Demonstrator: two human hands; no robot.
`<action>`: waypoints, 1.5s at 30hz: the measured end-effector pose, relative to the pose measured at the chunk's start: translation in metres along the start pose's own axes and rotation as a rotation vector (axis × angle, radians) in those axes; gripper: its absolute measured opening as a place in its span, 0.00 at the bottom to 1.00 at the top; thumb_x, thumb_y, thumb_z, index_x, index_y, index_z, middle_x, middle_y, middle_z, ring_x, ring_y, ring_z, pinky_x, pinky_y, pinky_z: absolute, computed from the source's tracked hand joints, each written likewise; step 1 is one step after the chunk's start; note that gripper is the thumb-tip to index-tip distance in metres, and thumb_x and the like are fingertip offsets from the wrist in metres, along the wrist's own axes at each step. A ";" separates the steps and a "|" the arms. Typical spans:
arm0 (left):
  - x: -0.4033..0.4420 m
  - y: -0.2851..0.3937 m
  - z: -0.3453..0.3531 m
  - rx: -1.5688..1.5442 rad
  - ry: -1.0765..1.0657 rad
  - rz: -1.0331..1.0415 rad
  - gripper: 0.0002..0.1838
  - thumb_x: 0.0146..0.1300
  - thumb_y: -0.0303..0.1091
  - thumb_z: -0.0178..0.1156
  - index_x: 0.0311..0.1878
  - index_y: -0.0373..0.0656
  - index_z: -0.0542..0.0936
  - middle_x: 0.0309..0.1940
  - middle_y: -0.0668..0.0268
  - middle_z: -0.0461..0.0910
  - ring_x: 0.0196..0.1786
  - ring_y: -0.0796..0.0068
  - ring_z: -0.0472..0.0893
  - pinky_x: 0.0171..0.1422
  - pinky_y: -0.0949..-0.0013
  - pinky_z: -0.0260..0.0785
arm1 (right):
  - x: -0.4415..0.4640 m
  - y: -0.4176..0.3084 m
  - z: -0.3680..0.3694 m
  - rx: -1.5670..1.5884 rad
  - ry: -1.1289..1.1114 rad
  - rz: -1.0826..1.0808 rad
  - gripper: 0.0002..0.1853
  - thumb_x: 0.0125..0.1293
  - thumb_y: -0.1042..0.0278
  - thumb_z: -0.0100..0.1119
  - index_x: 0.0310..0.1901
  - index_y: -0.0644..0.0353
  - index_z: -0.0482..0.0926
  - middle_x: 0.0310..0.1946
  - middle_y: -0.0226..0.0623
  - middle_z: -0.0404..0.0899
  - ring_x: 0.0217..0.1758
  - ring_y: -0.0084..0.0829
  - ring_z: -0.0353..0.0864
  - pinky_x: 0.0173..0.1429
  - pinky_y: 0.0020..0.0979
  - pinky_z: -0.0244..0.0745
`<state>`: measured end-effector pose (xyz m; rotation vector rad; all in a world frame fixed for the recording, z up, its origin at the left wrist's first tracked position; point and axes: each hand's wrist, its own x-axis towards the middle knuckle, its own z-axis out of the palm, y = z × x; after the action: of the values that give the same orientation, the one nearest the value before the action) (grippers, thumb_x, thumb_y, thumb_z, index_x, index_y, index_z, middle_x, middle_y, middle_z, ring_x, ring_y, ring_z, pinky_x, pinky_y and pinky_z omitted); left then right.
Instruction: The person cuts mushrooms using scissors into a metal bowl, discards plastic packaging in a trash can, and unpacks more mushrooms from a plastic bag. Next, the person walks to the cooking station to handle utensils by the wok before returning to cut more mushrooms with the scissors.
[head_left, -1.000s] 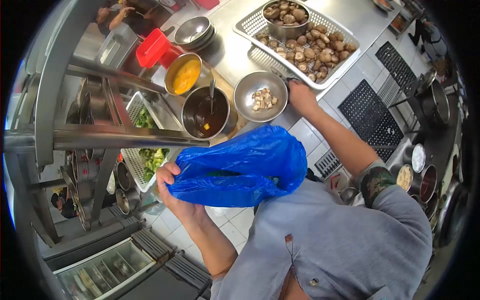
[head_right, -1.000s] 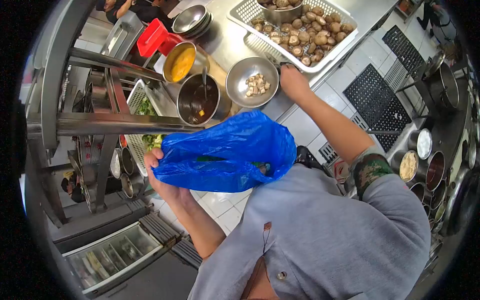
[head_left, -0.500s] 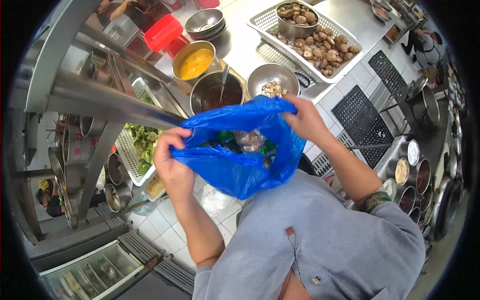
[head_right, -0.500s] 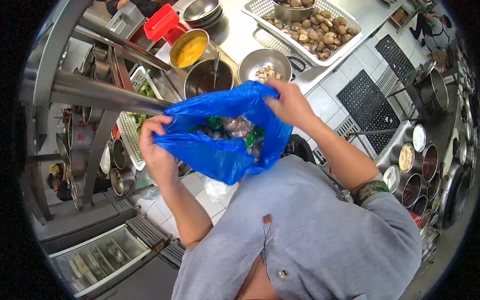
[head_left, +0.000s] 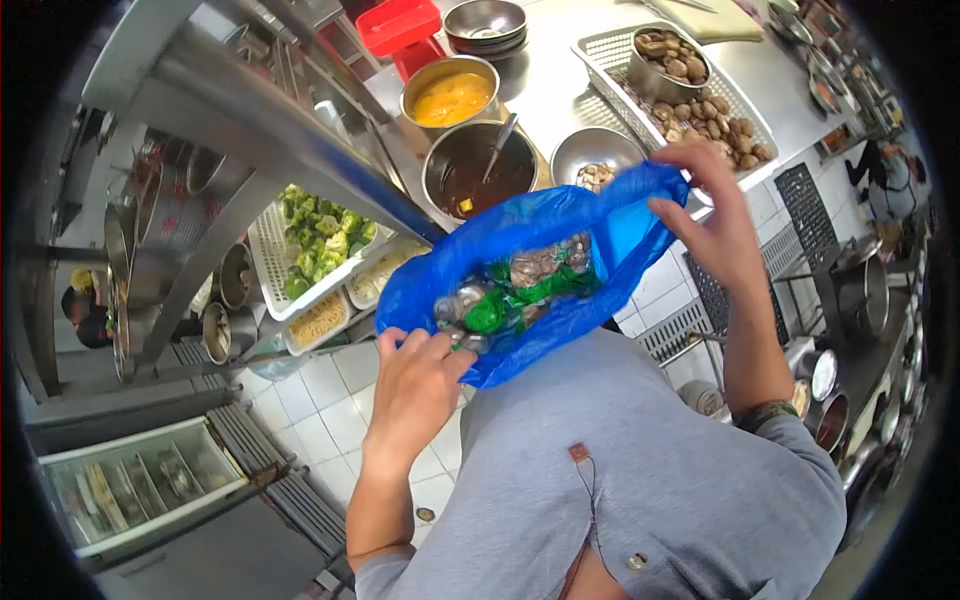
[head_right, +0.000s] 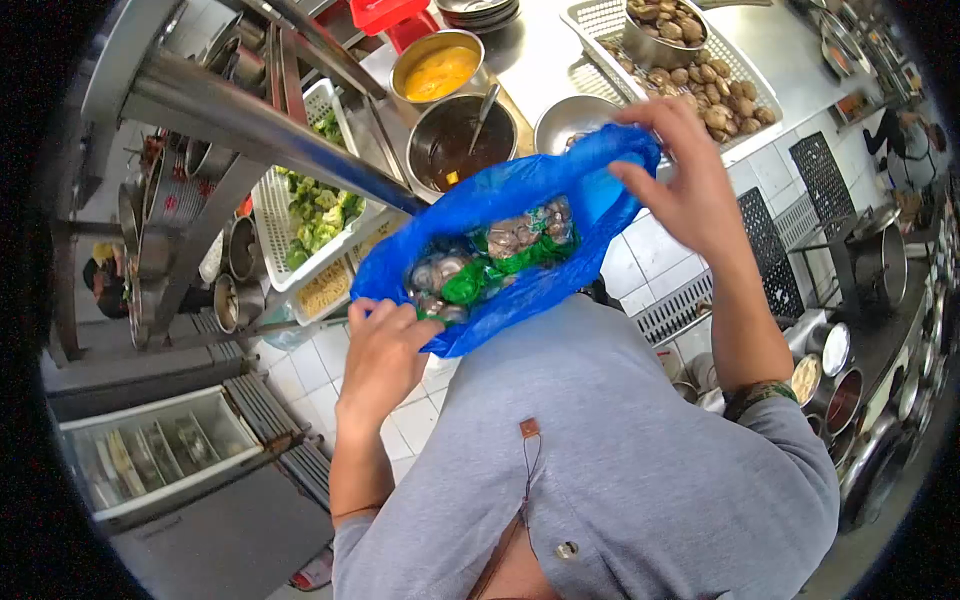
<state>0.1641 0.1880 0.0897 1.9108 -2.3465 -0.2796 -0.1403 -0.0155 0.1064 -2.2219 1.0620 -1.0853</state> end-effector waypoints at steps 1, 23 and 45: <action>-0.003 0.009 -0.012 -0.016 0.063 0.046 0.07 0.53 0.26 0.63 0.35 0.48 0.86 0.29 0.70 0.72 0.41 0.68 0.74 0.56 0.53 0.60 | 0.009 -0.030 -0.007 -0.022 -0.010 -0.235 0.16 0.56 0.80 0.64 0.47 0.60 0.82 0.44 0.39 0.84 0.48 0.37 0.84 0.55 0.34 0.77; 0.009 0.050 0.001 -0.255 0.601 -0.142 0.09 0.38 0.24 0.66 0.27 0.47 0.83 0.26 0.66 0.66 0.40 0.60 0.77 0.72 0.38 0.61 | 0.047 0.024 0.016 0.154 -0.583 -0.210 0.22 0.51 0.62 0.73 0.45 0.58 0.74 0.32 0.43 0.80 0.38 0.52 0.82 0.41 0.44 0.77; 0.025 0.056 -0.012 -0.190 0.561 -0.089 0.12 0.37 0.20 0.66 0.26 0.48 0.83 0.25 0.68 0.68 0.40 0.64 0.80 0.71 0.42 0.63 | 0.048 -0.006 0.097 0.043 -1.041 -0.279 0.13 0.64 0.69 0.61 0.49 0.62 0.83 0.40 0.51 0.85 0.44 0.48 0.86 0.48 0.44 0.81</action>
<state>0.1080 0.1735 0.1117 1.7228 -1.8071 0.0292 -0.0405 -0.0448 0.0752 -2.4175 0.2710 0.0622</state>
